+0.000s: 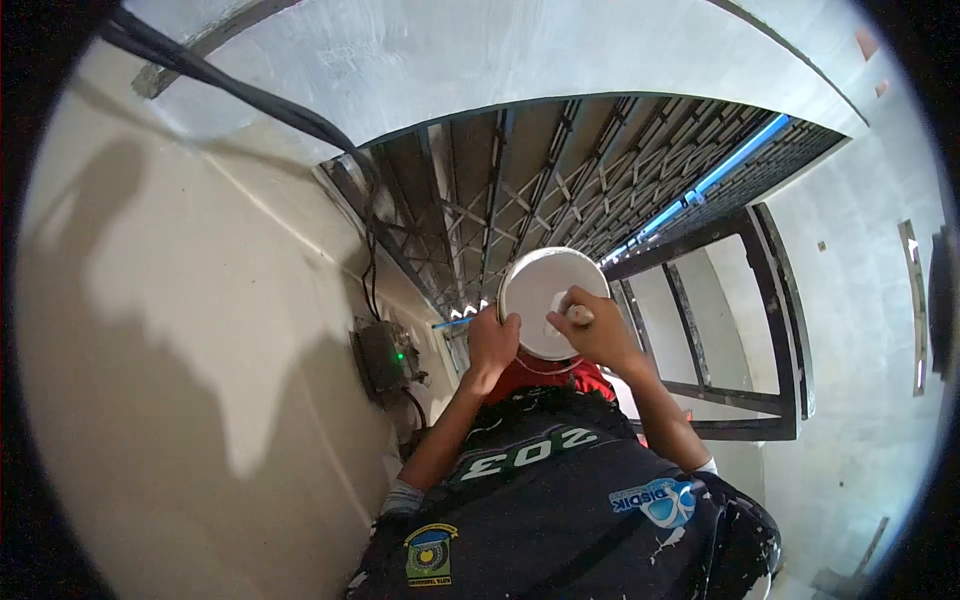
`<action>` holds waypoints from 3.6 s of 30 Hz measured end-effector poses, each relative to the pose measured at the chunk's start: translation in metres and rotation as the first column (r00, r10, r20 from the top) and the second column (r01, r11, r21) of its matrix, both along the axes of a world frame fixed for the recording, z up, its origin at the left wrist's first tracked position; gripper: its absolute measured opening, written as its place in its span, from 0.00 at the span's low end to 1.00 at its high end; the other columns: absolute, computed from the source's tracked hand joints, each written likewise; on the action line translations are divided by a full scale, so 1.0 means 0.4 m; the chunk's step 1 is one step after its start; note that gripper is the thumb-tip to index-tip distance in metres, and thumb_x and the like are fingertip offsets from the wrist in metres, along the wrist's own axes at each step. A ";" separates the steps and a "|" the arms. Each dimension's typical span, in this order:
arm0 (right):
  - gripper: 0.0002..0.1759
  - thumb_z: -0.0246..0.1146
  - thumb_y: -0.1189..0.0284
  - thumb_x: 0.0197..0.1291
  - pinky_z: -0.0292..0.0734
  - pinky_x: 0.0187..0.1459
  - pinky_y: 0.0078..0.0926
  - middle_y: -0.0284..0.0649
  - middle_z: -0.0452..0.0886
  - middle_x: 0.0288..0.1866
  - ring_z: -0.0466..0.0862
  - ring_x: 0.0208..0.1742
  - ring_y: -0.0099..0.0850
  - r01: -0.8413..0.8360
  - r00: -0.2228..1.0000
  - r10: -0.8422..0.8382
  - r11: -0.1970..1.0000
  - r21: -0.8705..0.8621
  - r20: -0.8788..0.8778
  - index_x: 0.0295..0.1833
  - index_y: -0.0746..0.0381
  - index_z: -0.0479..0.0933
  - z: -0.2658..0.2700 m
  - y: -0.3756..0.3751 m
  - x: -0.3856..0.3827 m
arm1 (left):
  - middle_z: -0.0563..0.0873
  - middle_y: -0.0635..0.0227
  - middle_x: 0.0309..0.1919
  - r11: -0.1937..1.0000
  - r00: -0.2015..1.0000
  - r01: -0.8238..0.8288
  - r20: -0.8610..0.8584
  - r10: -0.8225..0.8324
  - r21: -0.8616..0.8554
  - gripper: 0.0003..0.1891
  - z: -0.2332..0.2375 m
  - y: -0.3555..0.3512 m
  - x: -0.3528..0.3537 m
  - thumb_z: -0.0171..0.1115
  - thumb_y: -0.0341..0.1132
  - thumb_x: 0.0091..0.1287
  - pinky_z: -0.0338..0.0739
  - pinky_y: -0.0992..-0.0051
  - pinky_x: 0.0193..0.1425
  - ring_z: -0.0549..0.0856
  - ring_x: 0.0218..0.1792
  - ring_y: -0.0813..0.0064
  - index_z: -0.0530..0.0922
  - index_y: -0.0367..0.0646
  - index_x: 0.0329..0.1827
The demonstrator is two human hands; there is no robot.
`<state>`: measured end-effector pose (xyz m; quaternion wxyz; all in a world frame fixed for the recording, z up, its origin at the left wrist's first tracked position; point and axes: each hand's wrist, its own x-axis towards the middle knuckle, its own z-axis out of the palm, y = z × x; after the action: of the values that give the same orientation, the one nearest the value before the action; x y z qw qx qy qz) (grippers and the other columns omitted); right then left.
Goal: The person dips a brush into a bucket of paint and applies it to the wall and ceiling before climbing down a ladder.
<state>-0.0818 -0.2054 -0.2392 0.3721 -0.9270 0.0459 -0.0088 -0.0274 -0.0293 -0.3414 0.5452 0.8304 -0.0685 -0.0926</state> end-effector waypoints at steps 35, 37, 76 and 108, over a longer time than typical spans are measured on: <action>0.15 0.67 0.62 0.52 0.81 0.44 0.49 0.50 0.85 0.38 0.86 0.43 0.50 -0.523 0.852 0.459 0.771 -0.363 -0.253 0.43 0.58 0.85 -0.224 0.180 0.399 | 0.84 0.46 0.30 0.989 0.971 0.042 -0.238 -0.008 0.139 0.18 0.043 0.171 0.180 0.61 0.43 0.63 0.76 0.54 0.41 0.85 0.36 0.46 0.81 0.34 0.42; 0.16 0.68 0.61 0.52 0.80 0.47 0.49 0.49 0.86 0.40 0.86 0.44 0.49 -0.573 0.817 0.550 0.740 -0.352 -0.174 0.45 0.56 0.85 -0.257 0.211 0.414 | 0.84 0.45 0.31 0.996 0.975 -0.008 -0.221 0.028 0.093 0.18 -0.012 0.203 0.177 0.60 0.43 0.63 0.76 0.54 0.41 0.85 0.36 0.46 0.82 0.34 0.42; 0.12 0.73 0.69 0.53 0.75 0.27 0.28 0.37 0.84 0.28 0.82 0.25 0.26 -0.088 0.969 0.171 0.913 0.398 -0.179 0.38 0.65 0.83 -0.037 0.147 0.425 | 0.85 0.49 0.27 0.950 0.933 -0.313 -0.188 0.306 -0.009 0.15 -0.045 0.331 0.192 0.61 0.37 0.60 0.79 0.60 0.38 0.87 0.31 0.57 0.82 0.30 0.39; 0.12 0.66 0.75 0.63 0.79 0.32 0.30 0.41 0.82 0.35 0.84 0.32 0.34 -0.307 0.912 -0.086 0.501 0.809 0.400 0.49 0.69 0.76 0.235 0.399 0.222 | 0.86 0.46 0.28 0.932 0.932 -0.361 -0.055 0.359 -0.028 0.17 0.128 0.394 -0.029 0.60 0.36 0.54 0.80 0.59 0.40 0.88 0.31 0.53 0.83 0.30 0.39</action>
<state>0.0071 -0.0458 -0.1454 0.7824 -0.5988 -0.0915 -0.1447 -0.0391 0.1283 -0.2902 0.5701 0.8158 0.0965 -0.0102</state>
